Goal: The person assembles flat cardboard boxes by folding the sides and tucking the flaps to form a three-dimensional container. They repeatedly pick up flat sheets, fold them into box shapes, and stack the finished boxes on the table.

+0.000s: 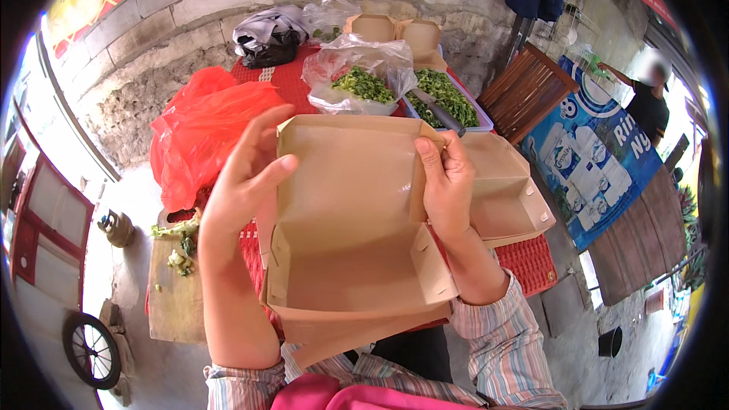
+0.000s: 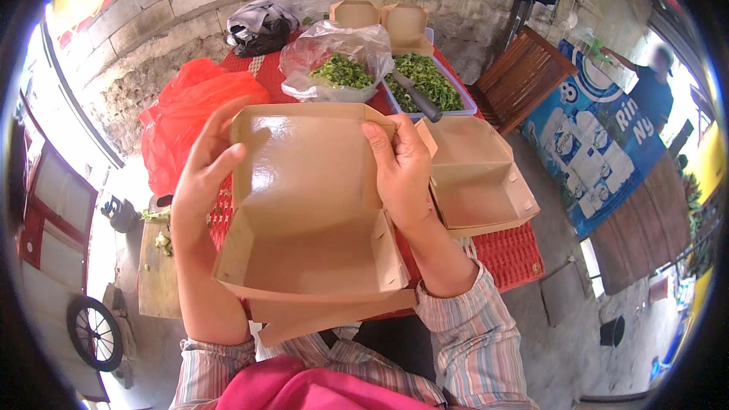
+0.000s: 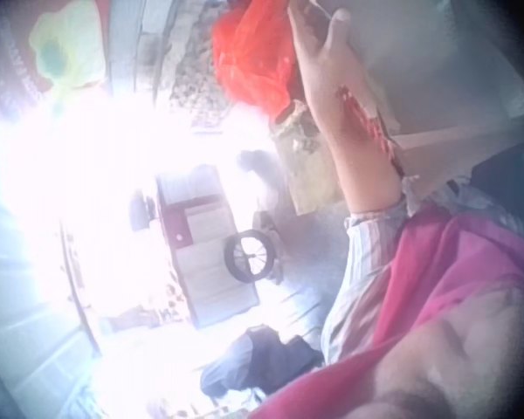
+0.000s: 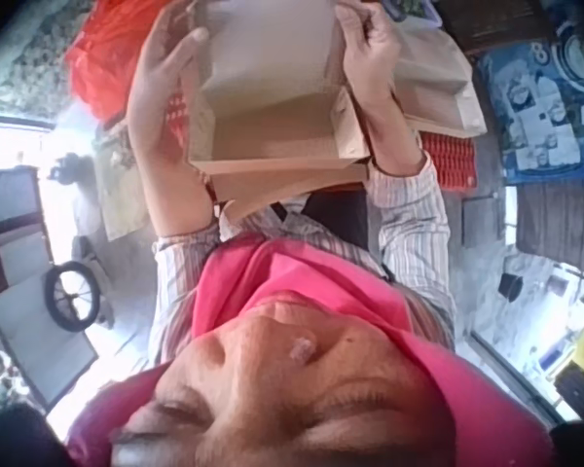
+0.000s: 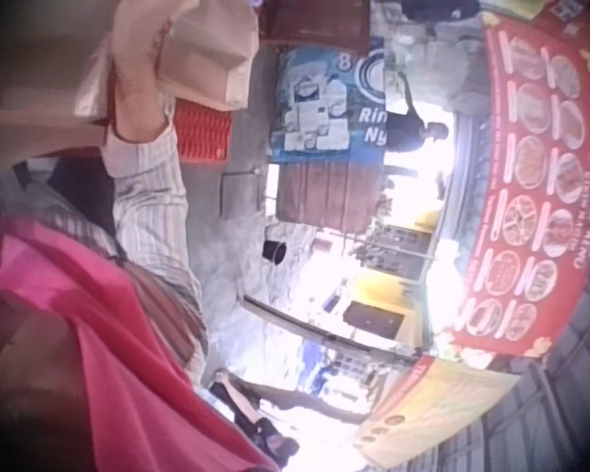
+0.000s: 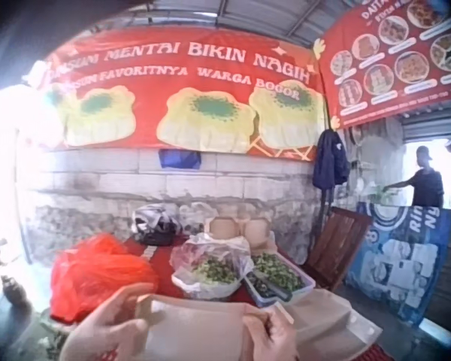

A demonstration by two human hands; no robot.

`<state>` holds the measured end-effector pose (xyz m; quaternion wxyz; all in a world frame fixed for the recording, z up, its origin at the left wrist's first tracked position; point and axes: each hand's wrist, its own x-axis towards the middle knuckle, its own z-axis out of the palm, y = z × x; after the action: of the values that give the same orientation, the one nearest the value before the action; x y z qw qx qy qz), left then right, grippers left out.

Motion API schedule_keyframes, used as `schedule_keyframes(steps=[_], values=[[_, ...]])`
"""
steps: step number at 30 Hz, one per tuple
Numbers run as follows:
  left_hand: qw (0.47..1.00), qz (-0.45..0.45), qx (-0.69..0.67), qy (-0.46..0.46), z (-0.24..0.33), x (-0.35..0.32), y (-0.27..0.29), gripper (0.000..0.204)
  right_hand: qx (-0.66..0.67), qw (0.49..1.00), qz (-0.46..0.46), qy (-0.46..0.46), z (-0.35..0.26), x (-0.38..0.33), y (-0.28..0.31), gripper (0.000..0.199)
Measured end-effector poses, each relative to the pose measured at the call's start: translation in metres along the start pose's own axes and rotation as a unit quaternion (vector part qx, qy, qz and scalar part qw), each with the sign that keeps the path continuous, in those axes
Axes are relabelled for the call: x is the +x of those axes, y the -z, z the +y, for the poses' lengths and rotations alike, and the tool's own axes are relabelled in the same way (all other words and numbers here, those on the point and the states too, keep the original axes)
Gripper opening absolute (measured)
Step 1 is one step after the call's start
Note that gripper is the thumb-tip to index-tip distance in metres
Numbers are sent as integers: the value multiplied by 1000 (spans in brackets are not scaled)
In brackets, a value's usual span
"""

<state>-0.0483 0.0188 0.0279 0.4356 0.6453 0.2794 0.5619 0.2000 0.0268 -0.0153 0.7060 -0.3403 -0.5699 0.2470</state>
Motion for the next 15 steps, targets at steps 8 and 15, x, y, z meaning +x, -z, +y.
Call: schedule_keyframes(steps=[8, 15], values=[[985, 78, 153, 12, -13, 8, -14, 34, -269, 920, -17, 282, -23, 25, 1, 27], [984, 63, 167, -16, -13, 0, -27, 32, -358, 836, -284, 303, -66, 32, -43, 27]])
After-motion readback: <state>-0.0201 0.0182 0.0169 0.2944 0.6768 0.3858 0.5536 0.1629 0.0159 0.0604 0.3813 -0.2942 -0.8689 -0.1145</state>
